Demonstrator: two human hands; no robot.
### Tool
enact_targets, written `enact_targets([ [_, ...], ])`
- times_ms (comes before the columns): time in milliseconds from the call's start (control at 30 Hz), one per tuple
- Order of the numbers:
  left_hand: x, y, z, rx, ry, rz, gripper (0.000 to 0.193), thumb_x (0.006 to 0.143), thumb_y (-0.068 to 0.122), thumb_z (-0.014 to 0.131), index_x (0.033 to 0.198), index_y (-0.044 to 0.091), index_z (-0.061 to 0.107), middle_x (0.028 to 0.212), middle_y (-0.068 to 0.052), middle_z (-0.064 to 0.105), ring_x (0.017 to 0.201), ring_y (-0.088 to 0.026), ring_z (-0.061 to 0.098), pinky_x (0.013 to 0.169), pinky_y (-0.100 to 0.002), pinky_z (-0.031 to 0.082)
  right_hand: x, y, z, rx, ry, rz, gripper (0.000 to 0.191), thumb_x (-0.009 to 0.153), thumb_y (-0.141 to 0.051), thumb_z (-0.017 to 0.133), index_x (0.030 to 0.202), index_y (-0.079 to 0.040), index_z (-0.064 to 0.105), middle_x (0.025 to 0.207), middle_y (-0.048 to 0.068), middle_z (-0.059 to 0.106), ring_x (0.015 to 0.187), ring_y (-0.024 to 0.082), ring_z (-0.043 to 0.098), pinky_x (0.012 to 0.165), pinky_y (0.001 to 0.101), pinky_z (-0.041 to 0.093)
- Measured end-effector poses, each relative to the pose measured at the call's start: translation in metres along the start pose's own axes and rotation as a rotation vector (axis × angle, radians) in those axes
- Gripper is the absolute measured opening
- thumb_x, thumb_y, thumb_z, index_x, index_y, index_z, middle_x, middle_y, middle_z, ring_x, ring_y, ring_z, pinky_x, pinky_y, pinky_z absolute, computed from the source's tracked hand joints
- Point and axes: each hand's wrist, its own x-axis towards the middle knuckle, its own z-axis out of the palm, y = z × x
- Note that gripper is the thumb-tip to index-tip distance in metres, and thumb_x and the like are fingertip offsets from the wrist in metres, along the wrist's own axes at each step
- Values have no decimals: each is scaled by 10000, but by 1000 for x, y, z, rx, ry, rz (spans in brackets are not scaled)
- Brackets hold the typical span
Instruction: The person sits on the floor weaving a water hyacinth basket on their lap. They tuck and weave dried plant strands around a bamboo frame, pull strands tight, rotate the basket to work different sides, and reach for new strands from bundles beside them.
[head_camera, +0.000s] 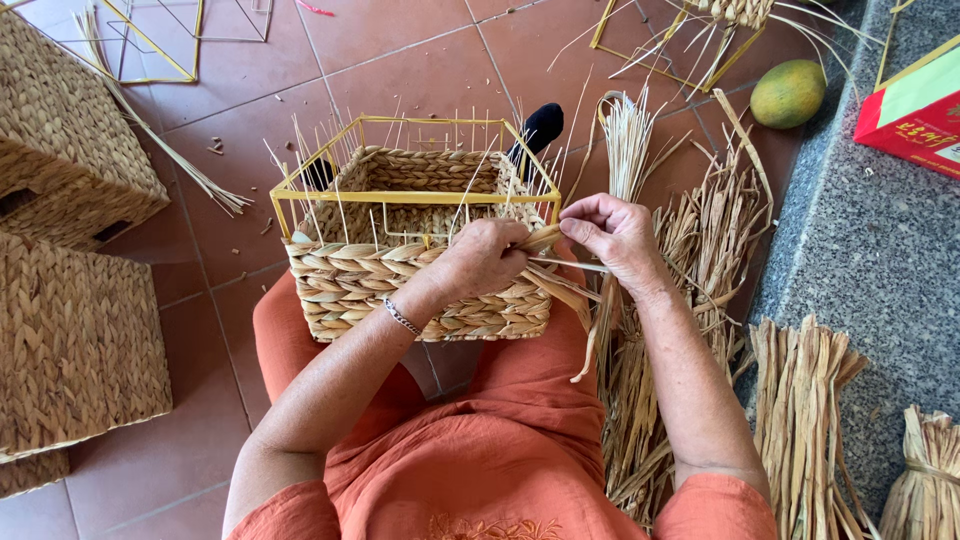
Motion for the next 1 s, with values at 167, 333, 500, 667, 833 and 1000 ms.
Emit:
enact_targets([
  [167, -2, 4, 1, 11, 58, 62, 159, 789, 133, 688, 895, 15, 698, 915, -160, 671, 842, -354, 687, 768, -463, 549, -9, 5, -5, -84, -20, 29, 217, 882, -145, 812, 1057, -35, 747, 945, 57, 775, 864, 86, 726, 785, 230, 611],
  [333, 1, 1, -4, -15, 11, -22, 122, 825, 104, 681, 933, 63, 719, 843, -131, 708, 806, -321, 723, 752, -441, 571, -10, 11, -1, -28, -8, 19, 233, 880, -156, 827, 1060, -30, 748, 947, 61, 767, 851, 85, 711, 779, 231, 597],
  [500, -1, 8, -10, -181, 3, -84, 557, 807, 58, 651, 1342, 156, 530, 772, -106, 709, 712, -315, 716, 680, -448, 559, -7, 28, 5, -11, -1, 4, 222, 904, -172, 804, 1044, -32, 704, 897, 39, 759, 808, 74, 715, 736, 216, 608],
  [667, -10, 22, -7, 14, 203, 116, 305, 884, 27, 651, 1154, 157, 597, 1017, -98, 731, 990, -329, 682, 805, -450, 560, -12, 41, 2, -88, 22, 25, 227, 905, -177, 809, 1031, -30, 691, 861, 38, 751, 779, 69, 702, 694, 210, 599],
  [833, -13, 30, 3, 239, 117, 160, 347, 785, 179, 765, 1095, 111, 625, 1013, -152, 597, 986, -330, 604, 735, -449, 546, -18, 37, 5, -252, 80, 12, 239, 921, -218, 809, 1044, -35, 717, 870, 45, 758, 777, 56, 669, 677, 219, 569],
  [1000, -11, 29, 13, 366, 235, 317, 199, 869, 49, 695, 1038, 102, 606, 1011, -100, 546, 987, -256, 605, 791, -389, 576, -26, 20, 6, -332, 22, -113, 264, 916, -301, 789, 1012, -61, 733, 875, 45, 777, 799, 82, 732, 698, 240, 615],
])
